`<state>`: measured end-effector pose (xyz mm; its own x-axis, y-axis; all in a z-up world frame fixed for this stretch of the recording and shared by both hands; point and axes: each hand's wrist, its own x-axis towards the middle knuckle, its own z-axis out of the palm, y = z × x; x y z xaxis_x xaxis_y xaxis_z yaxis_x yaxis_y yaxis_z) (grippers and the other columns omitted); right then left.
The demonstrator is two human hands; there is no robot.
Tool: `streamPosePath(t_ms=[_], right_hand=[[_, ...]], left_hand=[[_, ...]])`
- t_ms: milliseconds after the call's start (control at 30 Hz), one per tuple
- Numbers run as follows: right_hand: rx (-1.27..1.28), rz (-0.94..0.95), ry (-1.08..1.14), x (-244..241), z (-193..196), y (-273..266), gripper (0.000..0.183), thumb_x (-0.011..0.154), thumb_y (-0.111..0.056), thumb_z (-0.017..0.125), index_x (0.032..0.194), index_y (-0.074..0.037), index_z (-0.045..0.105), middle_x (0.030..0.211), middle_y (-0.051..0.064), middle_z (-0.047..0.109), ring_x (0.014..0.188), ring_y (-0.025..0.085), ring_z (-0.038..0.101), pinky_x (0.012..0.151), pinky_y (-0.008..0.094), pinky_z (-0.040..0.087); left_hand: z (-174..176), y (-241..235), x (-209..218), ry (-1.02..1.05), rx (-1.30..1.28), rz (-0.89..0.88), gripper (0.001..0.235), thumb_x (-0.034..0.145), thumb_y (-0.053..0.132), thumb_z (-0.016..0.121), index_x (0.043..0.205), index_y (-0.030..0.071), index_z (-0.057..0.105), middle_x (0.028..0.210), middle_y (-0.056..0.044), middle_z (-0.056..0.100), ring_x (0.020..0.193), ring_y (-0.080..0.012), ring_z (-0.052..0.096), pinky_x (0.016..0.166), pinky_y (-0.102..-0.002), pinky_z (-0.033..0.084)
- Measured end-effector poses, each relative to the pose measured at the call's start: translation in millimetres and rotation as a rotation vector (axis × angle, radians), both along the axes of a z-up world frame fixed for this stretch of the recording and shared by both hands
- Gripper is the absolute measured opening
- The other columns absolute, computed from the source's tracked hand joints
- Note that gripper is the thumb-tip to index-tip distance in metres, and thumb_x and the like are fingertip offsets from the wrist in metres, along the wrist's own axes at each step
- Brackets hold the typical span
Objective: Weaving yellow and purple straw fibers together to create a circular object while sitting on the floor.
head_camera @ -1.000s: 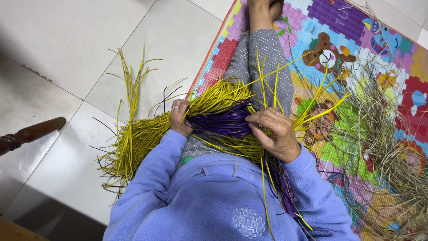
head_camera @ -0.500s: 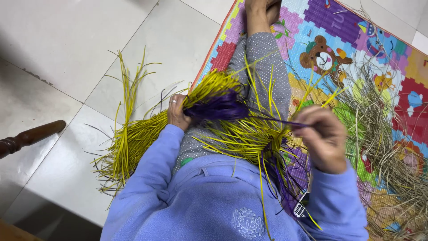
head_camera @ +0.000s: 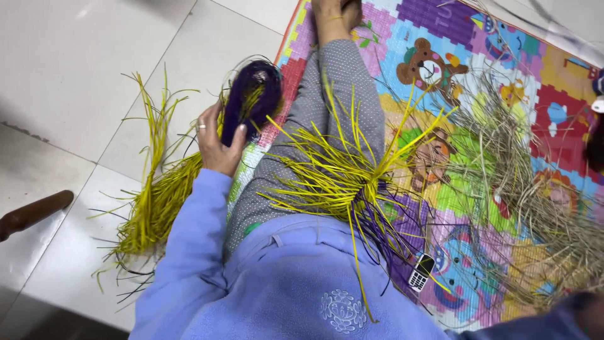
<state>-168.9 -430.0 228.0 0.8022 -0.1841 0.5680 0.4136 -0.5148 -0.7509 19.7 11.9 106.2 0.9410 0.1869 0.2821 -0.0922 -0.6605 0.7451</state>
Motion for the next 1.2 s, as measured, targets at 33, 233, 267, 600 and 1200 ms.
streamPosePath(t_ms=[33, 233, 267, 600, 1200], right_hand=[[-0.184, -0.122, -0.027, -5, 1, 0, 0.014, 0.096, 0.0, 0.034, 0.099, 0.009, 0.044, 0.098, 0.02, 0.048, 0.081, 0.025, 0.044, 0.077, 0.031, 0.039], [0.556, 0.288, 0.096, 32, -4, 141, 0.022, 0.072, 0.006, 0.056, 0.084, -0.011, 0.048, 0.081, 0.004, 0.058, 0.073, 0.016, 0.061, 0.067, 0.027, 0.056], [0.608, 0.362, 0.211, 32, -10, 152, 0.019, 0.071, 0.004, 0.058, 0.08, -0.006, 0.045, 0.08, 0.008, 0.057, 0.074, 0.019, 0.06, 0.072, 0.031, 0.054], [0.741, 0.282, 0.015, 29, -11, 110, 0.014, 0.077, -0.001, 0.056, 0.086, -0.01, 0.05, 0.081, 0.004, 0.058, 0.073, 0.013, 0.058, 0.062, 0.021, 0.053], [0.943, -0.184, -0.331, 10, -8, 24, 0.011, 0.093, -0.013, 0.061, 0.104, -0.013, 0.06, 0.086, -0.001, 0.062, 0.076, 0.01, 0.059, 0.075, 0.019, 0.053]], left_hand=[[27, -9, -7, -0.224, -0.068, -0.076, 0.049, 0.073, 0.01, 0.057, 0.117, 0.002, 0.038, 0.111, -0.02, 0.044, 0.104, -0.0331, 0.044, 0.091, -0.046, 0.039], [133, -78, -62, -0.721, -0.143, -0.685, 0.025, 0.076, 0.021, 0.054, 0.094, 0.003, 0.055, 0.095, -0.011, 0.058, 0.095, -0.0282, 0.052, 0.091, -0.045, 0.035], [137, -90, -68, -0.663, -0.101, -0.974, 0.033, 0.072, 0.023, 0.064, 0.099, 0.005, 0.057, 0.098, -0.01, 0.061, 0.097, -0.0273, 0.054, 0.095, -0.046, 0.029], [119, -97, -67, -0.445, -0.038, -1.009, 0.006, 0.078, 0.01, 0.057, 0.083, 0.006, 0.057, 0.067, -0.003, 0.055, 0.057, -0.016, 0.052, 0.059, -0.028, 0.04], [98, -46, -42, -0.303, 0.232, -0.421, 0.007, 0.076, 0.007, 0.06, 0.081, 0.01, 0.064, 0.075, -0.006, 0.062, 0.058, -0.0148, 0.049, 0.056, -0.028, 0.04]])
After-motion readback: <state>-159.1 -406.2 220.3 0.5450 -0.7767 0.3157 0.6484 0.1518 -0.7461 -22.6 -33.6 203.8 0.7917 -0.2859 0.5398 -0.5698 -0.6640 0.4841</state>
